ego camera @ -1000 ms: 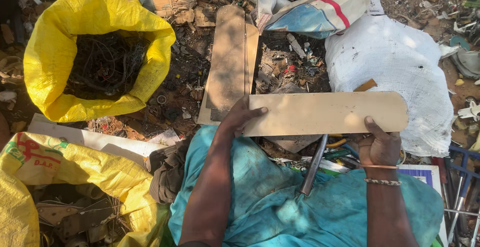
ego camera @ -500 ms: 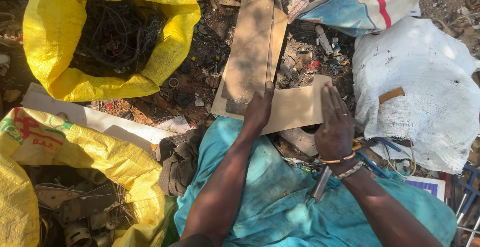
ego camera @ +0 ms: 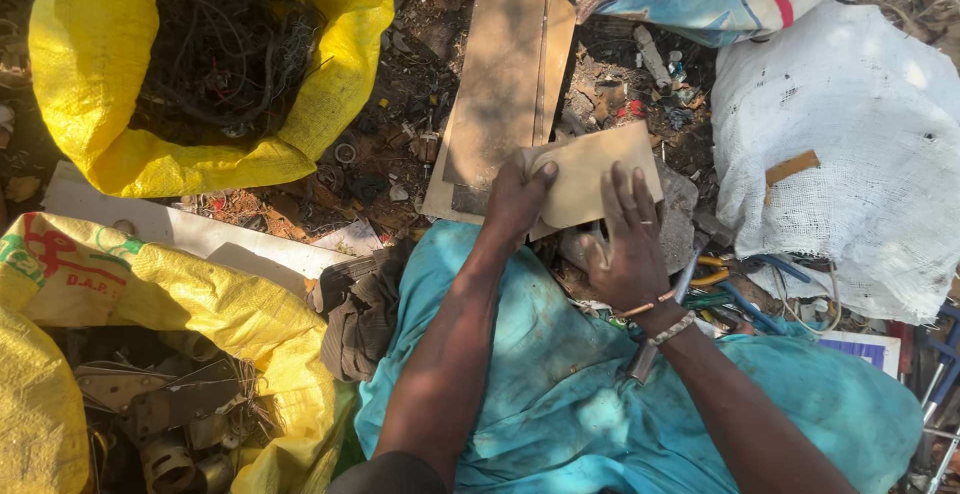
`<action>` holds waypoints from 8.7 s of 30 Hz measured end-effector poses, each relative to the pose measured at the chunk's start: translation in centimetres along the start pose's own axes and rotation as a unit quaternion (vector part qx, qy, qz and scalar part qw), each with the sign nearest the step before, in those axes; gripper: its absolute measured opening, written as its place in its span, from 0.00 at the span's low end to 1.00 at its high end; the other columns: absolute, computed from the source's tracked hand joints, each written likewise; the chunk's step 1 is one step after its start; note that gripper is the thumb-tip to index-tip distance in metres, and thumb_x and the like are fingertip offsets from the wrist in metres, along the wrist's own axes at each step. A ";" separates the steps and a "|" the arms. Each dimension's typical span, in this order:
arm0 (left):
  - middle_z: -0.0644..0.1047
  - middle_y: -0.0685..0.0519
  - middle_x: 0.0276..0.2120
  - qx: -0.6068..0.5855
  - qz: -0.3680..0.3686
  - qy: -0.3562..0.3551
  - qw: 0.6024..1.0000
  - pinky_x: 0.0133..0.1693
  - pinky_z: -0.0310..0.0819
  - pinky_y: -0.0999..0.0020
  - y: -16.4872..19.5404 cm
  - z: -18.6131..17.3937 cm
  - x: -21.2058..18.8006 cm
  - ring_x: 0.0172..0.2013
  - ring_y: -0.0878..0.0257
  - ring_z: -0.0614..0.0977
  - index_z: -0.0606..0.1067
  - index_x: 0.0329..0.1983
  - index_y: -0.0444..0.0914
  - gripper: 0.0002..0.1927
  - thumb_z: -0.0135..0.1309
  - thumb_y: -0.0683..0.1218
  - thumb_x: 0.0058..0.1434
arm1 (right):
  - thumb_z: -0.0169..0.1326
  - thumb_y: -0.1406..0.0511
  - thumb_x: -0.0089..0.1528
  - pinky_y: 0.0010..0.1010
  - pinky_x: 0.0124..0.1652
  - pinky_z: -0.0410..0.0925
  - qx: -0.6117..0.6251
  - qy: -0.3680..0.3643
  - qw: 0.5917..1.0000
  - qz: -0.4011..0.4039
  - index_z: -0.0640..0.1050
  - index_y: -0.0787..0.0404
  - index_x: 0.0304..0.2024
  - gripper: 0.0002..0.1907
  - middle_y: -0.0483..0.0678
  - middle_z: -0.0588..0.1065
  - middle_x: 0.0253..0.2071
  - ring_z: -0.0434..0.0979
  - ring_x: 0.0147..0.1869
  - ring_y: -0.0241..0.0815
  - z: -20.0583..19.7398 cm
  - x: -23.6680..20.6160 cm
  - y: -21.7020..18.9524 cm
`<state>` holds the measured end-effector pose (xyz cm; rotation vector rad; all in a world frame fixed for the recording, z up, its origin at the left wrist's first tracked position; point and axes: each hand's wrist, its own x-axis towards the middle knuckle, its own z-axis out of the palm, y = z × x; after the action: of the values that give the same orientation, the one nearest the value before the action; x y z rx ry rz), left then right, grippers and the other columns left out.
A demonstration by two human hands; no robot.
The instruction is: The person sits on the ground in a scrap yard, picks up flat metal pieces from sacks and the ground, and hammers them flat on a hexagonal stone block. They place the hammered pieces on a wooden board and continue handling more metal pieces.
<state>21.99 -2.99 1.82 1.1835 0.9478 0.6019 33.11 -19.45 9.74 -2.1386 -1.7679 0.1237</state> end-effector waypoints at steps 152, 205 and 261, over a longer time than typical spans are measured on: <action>0.64 0.31 0.62 0.516 -0.005 0.053 0.855 0.49 0.72 0.39 1.7 -4.4 3.9 0.58 0.28 0.67 0.58 0.71 0.38 0.55 0.67 0.65 0.46 | 0.61 0.70 0.58 0.41 0.51 0.69 0.520 0.161 0.652 0.528 0.64 0.63 0.69 0.38 0.55 0.72 0.57 0.74 0.56 0.46 4.0 -17.3 9.8; 0.81 0.37 0.36 0.173 -0.053 -0.019 0.983 0.45 0.72 0.47 -0.6 5.1 0.9 0.39 0.43 0.82 0.78 0.51 0.30 0.29 0.49 0.61 0.68 | 0.44 0.79 0.67 0.48 0.76 0.56 -0.147 0.107 0.983 0.033 0.57 0.72 0.76 0.34 0.64 0.57 0.78 0.57 0.82 0.61 -5.8 2.5 2.6; 0.80 0.43 0.29 0.142 -0.074 0.118 0.980 0.34 0.73 0.56 1.5 -1.0 4.4 0.29 0.55 0.82 0.78 0.33 0.30 0.26 0.55 0.61 0.62 | 0.56 0.63 0.66 0.40 0.25 0.69 0.127 0.058 0.911 0.389 0.70 0.66 0.42 0.12 0.54 0.73 0.24 0.75 0.24 0.45 -4.6 -8.1 -0.6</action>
<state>23.47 1.51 1.87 1.2966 1.3467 0.5045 32.14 -28.17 12.91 -2.4462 -0.6952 0.3903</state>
